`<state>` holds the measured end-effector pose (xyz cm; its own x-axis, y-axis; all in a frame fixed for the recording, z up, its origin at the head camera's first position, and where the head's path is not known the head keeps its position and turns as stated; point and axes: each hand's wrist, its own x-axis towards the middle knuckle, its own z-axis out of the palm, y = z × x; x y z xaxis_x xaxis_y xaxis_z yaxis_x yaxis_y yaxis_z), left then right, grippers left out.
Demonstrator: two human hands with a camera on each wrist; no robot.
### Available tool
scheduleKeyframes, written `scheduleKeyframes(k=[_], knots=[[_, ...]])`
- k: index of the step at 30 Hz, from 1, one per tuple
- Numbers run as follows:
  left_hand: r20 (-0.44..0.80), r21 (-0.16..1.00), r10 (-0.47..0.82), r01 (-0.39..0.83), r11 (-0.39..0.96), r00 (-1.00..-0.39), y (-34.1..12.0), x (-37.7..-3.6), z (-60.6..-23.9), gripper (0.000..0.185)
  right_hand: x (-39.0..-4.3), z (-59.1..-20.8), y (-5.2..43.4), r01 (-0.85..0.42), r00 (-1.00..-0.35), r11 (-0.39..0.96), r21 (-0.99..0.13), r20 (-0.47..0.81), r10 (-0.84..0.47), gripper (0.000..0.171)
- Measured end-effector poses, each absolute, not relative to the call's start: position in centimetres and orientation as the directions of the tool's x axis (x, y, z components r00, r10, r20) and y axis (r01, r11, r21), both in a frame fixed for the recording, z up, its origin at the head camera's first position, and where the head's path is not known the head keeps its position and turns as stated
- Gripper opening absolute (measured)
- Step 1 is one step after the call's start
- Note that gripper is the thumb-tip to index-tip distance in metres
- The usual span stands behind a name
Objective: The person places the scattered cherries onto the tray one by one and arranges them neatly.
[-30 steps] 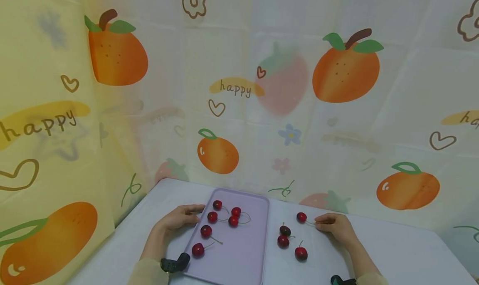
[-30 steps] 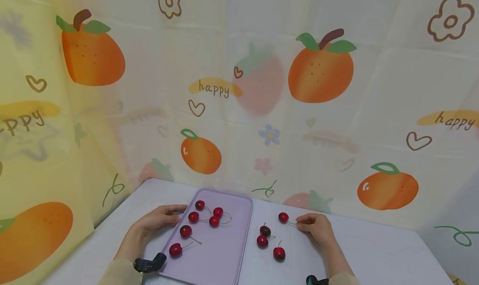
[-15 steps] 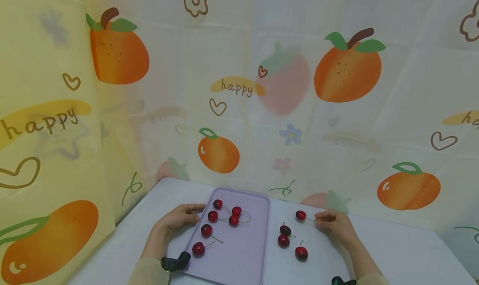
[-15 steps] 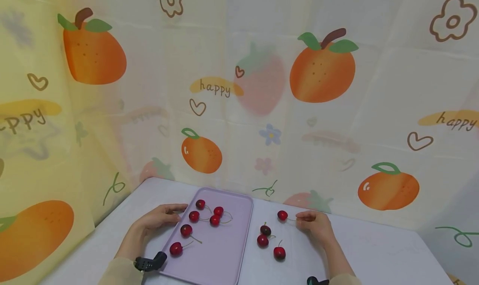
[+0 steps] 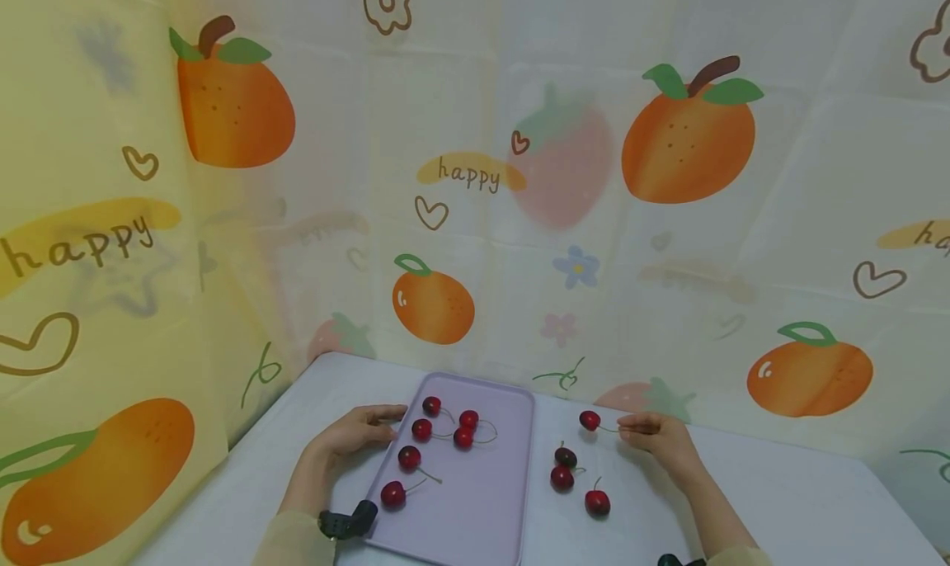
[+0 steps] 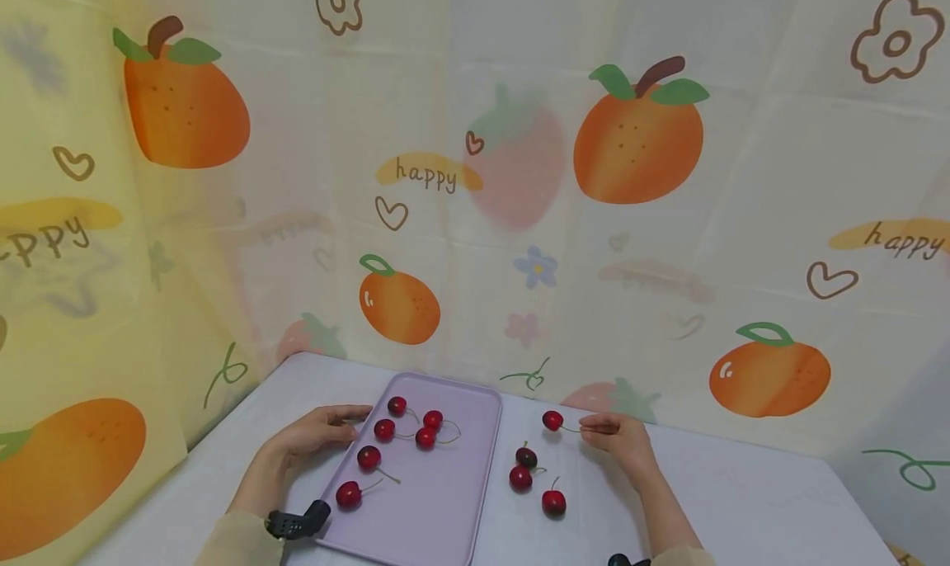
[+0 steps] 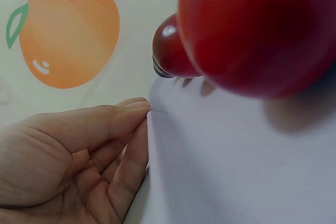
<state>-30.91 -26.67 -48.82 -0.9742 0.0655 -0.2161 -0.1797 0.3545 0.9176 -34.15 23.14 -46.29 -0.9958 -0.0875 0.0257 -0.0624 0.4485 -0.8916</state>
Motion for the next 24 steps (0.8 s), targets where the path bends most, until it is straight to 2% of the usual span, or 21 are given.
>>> scheduleKeyframes(k=[7, 24], knots=[[-0.217, 0.914, 0.061, -0.181, 0.364, -0.974, -26.7, -30.8, -48.8, 0.048, -33.9, -45.5, 21.9, -0.065, -0.996, 0.453, -0.889, 0.031, -0.083, 0.03], [-0.201, 0.927, 0.083, -0.163, 0.338, -0.976, -26.6, -30.9, -48.7, 0.048, -33.4, -43.6, 18.1, -0.161, -0.984, 0.425, -0.891, 0.111, -0.14, 0.026]])
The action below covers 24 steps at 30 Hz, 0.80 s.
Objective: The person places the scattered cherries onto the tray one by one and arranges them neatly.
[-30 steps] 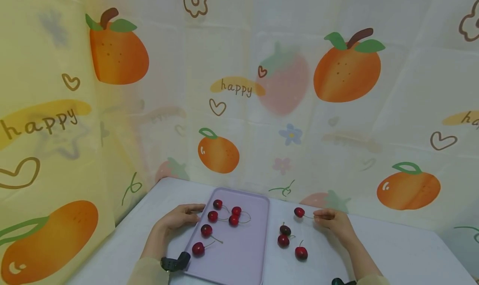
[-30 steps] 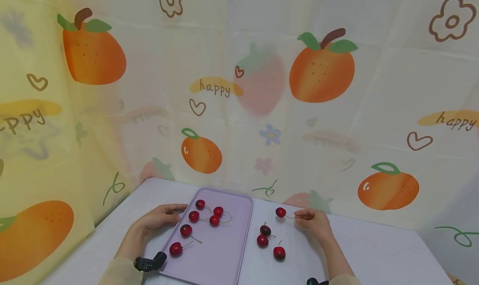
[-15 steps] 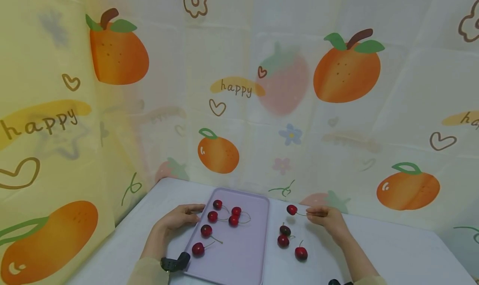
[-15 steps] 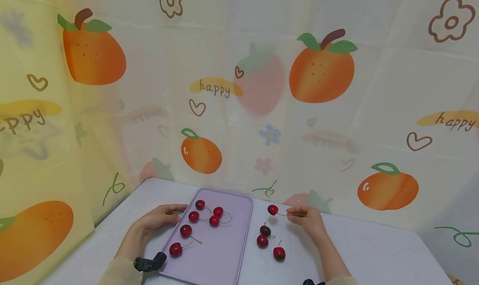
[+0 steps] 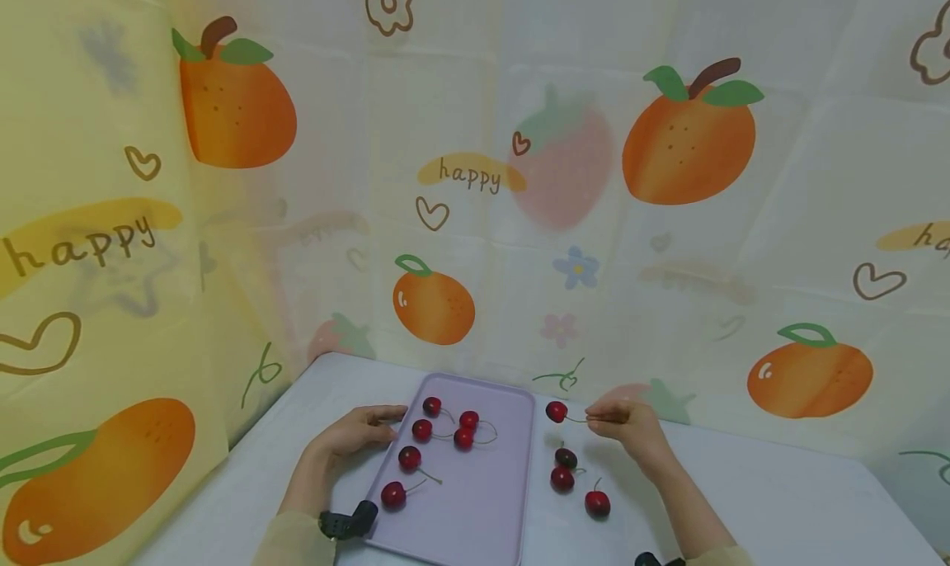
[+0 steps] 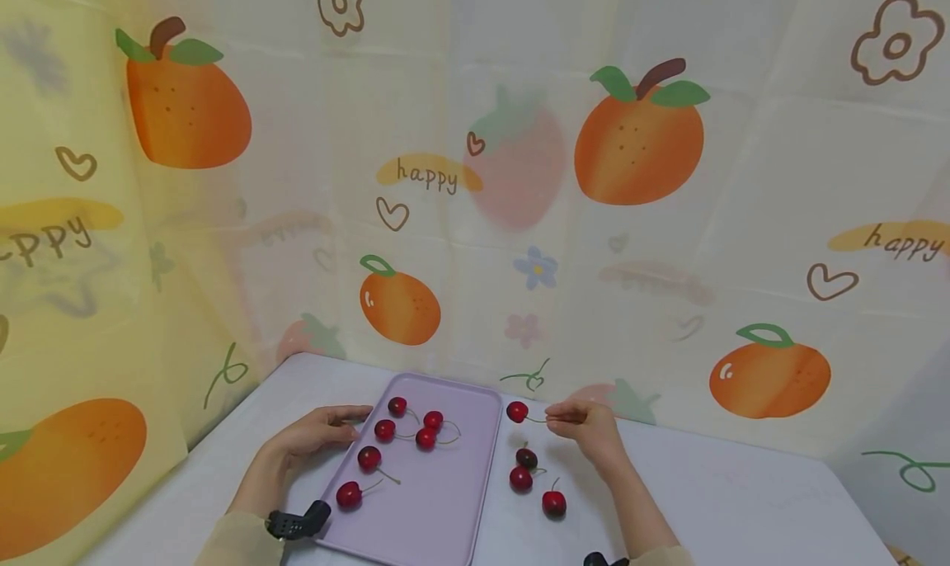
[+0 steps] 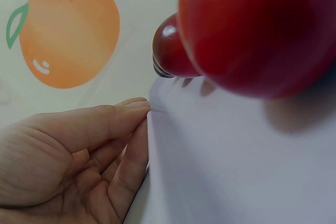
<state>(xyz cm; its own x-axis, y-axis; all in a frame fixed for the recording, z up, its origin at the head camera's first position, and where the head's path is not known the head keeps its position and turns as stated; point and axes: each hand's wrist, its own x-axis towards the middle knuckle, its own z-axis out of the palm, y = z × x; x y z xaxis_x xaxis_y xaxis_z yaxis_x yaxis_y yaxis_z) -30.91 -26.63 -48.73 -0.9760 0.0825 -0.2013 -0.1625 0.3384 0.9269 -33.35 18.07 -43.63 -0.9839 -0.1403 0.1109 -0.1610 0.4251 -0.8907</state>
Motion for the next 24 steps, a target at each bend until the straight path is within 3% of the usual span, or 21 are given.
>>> scheduleKeyframes(k=[8, 24], knots=[[-0.199, 0.927, 0.083, -0.159, 0.341, -0.977, -26.7, -30.8, -48.7, 0.048, -32.8, -42.9, 15.9, -0.128, -0.99, 0.426, -0.896, 0.09, -0.107, 0.022], [-0.193, 0.923, 0.095, -0.149, 0.354, -0.976, -26.8, -30.9, -48.6, 0.048, -31.8, -42.7, 12.0, -0.158, -0.975, 0.32, -0.934, 0.097, -0.199, 0.019]])
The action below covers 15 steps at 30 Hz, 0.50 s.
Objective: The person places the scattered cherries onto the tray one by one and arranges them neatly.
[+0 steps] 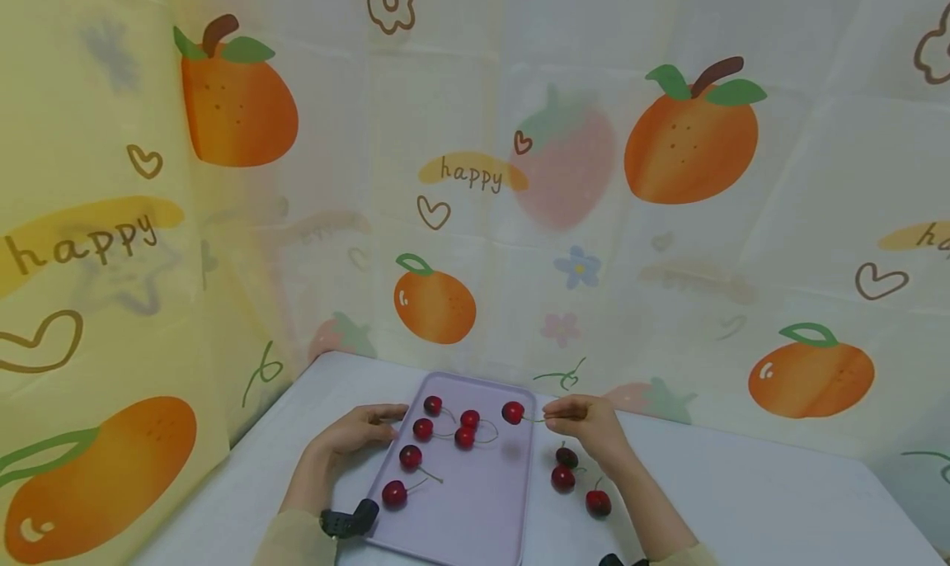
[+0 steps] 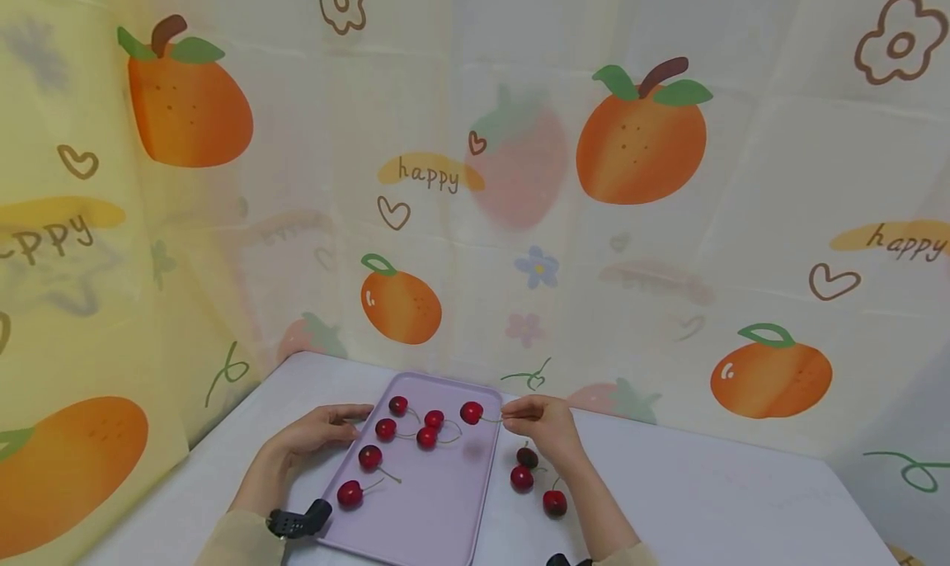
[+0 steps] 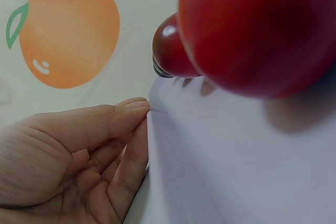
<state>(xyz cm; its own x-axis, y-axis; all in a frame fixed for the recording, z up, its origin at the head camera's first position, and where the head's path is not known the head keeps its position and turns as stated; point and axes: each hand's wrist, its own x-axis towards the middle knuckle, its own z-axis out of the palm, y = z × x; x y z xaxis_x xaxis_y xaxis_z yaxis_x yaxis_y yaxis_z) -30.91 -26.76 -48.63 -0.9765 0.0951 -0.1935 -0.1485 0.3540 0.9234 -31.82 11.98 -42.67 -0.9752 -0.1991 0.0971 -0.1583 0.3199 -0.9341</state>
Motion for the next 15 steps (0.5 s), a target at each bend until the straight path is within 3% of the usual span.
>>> scheduleKeyframes(k=[15], knots=[[-0.181, 0.926, 0.122, -0.128, 0.356, -0.976, -26.8, -30.8, -48.6, 0.049, -31.1, -43.9, 8.5, -0.168, -0.949, 0.25, -0.953, 0.088, -0.304, 0.025]])
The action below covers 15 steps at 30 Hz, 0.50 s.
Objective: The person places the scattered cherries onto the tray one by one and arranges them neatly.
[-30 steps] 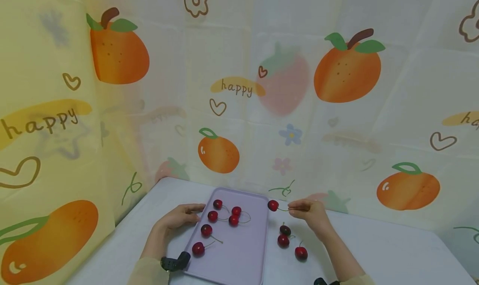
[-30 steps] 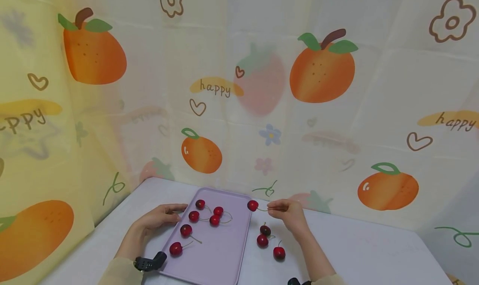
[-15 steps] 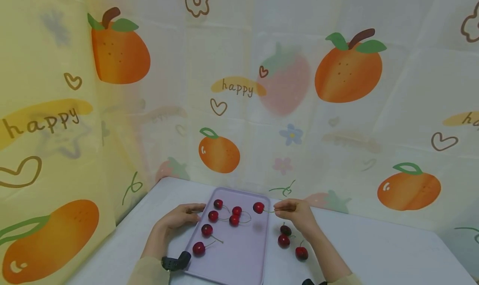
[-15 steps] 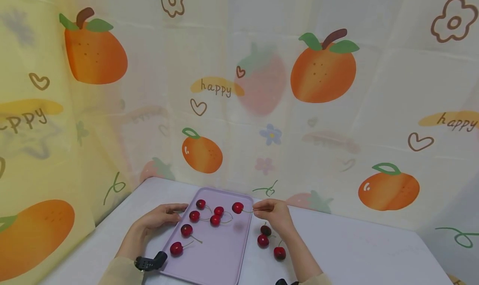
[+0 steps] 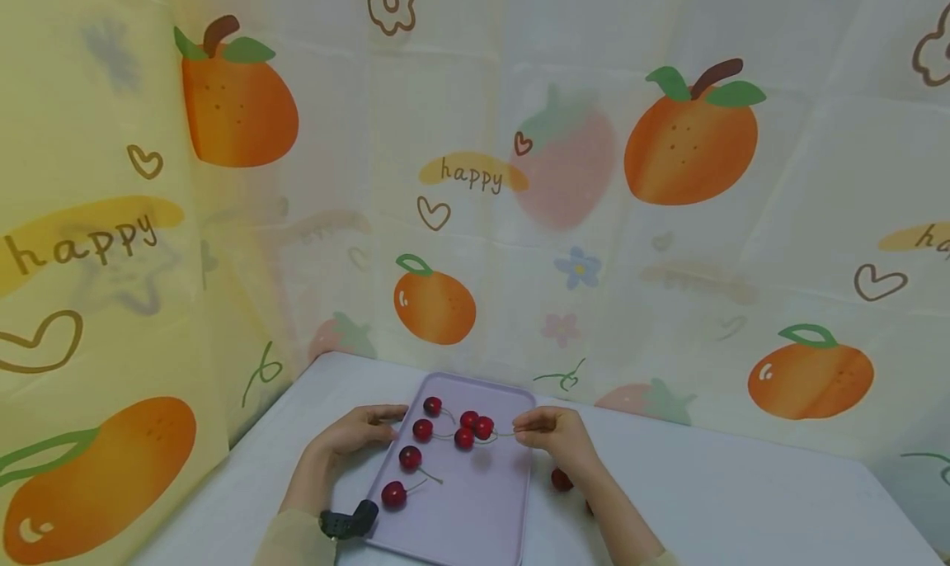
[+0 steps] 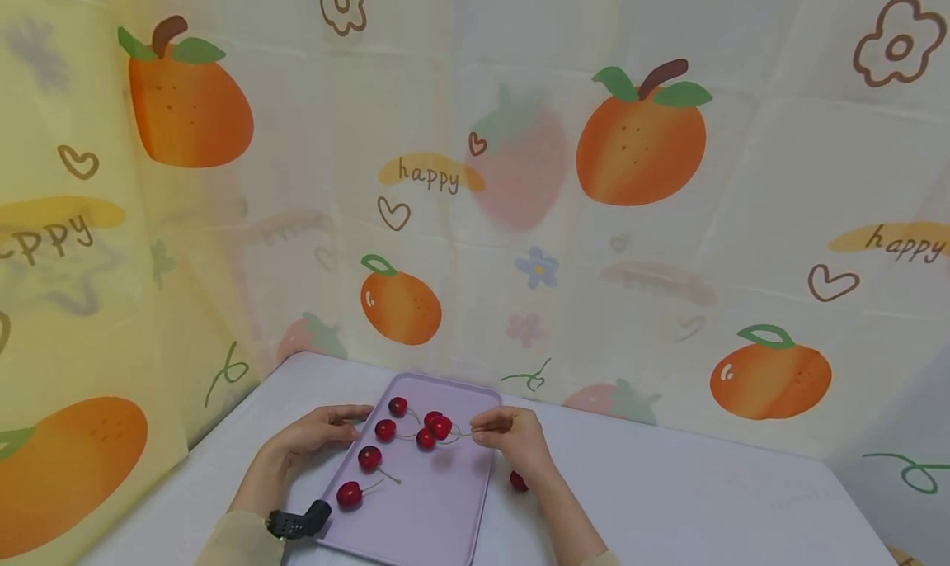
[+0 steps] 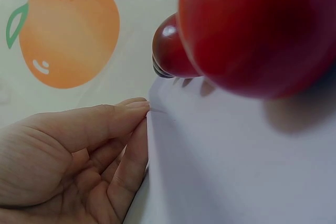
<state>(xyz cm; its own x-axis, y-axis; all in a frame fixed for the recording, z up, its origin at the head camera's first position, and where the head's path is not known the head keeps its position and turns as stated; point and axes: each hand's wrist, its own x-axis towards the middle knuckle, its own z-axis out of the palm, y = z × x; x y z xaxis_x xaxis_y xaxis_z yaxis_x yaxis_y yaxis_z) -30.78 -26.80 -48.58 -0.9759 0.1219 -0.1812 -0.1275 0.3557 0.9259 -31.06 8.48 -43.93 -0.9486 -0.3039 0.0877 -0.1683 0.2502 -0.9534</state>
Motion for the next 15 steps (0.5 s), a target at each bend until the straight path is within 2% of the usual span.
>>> scheduleKeyframes(k=[10, 15], knots=[[-0.167, 0.928, 0.135, -0.109, 0.357, -0.977, -26.9, -31.0, -48.7, 0.048, -30.4, -44.8, 6.8, -0.193, -0.931, 0.23, -0.954, 0.104, -0.35, 0.023], [-0.17, 0.924, 0.135, -0.111, 0.365, -0.976, -26.9, -31.0, -48.8, 0.049, -30.3, -45.6, 6.1, -0.22, -0.918, 0.264, -0.939, 0.108, -0.382, 0.02]])
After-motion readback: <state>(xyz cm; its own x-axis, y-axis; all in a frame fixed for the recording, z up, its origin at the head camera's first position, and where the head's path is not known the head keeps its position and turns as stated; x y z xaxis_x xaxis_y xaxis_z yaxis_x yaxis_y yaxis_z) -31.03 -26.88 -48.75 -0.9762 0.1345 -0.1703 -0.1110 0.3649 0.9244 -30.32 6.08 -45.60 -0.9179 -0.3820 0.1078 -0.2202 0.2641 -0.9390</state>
